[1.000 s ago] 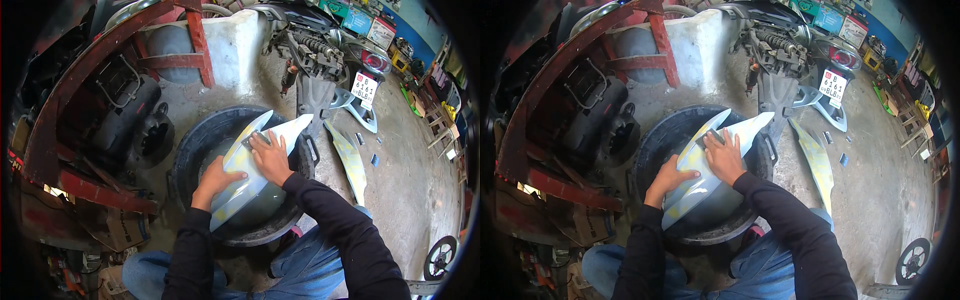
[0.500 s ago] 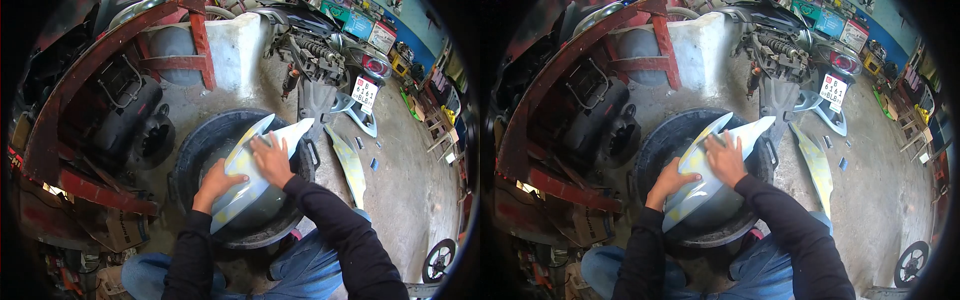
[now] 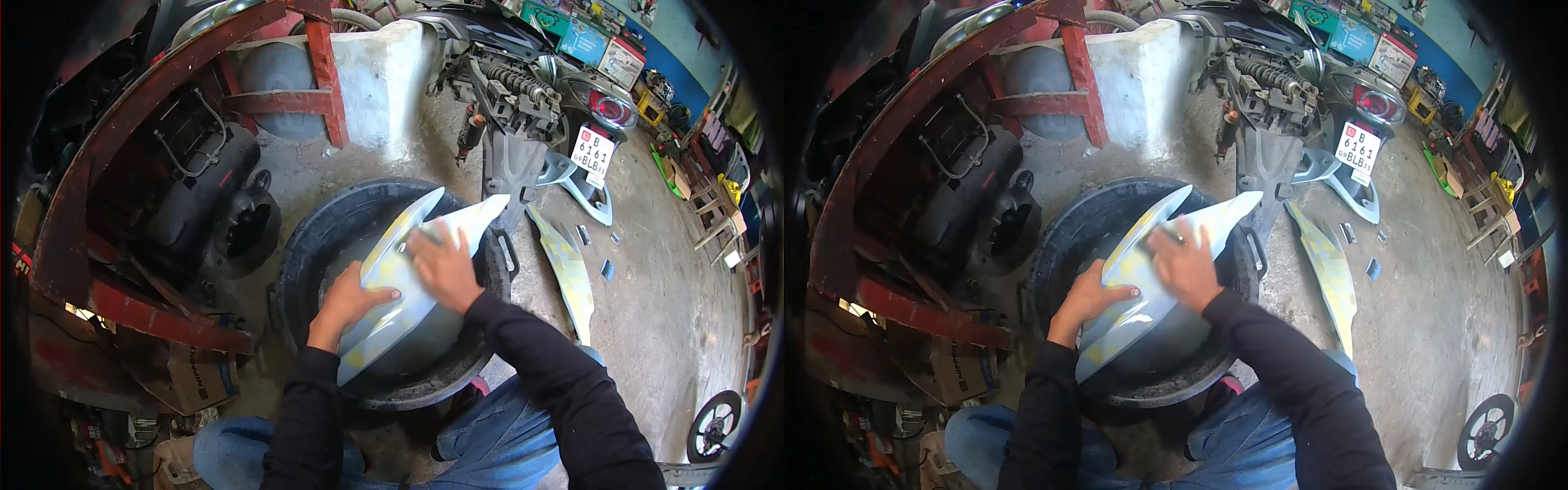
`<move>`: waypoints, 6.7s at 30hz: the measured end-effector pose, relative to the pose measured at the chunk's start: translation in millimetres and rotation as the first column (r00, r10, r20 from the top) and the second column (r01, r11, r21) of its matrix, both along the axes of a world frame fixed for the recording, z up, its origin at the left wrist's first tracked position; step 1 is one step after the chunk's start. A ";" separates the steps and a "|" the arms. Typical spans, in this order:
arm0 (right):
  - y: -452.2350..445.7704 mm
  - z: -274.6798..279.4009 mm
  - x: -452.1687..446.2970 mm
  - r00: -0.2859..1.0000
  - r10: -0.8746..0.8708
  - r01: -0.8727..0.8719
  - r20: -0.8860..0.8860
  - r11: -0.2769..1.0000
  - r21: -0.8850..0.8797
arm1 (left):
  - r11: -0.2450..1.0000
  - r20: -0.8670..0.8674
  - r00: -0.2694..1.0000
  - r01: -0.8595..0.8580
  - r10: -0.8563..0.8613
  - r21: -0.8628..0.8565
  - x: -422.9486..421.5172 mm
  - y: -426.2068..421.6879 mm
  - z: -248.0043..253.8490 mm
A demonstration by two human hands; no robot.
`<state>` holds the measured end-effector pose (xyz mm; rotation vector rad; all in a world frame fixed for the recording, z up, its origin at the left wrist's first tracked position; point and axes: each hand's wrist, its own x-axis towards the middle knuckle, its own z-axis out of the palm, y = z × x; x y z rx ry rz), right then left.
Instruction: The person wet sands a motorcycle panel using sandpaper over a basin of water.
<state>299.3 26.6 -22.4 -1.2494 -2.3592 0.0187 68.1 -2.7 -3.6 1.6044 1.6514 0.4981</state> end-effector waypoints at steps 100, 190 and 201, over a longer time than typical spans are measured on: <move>-24.9 -10.3 -12.3 0.987 -0.156 0.150 -0.041 0.982 -0.115 | 0.996 -0.001 0.999 0.032 -0.033 -0.078 -7.3 2.2 2.9; -17.2 -4.4 -3.9 0.981 -0.187 0.185 -0.053 0.982 -0.043 | 0.998 0.037 0.999 0.000 0.003 -0.067 -2.2 2.1 4.8; -19.3 0.1 -28.9 0.994 -0.109 0.109 -0.012 0.994 -0.003 | 0.998 0.005 1.000 0.012 -0.012 -0.060 -2.1 -0.5 1.5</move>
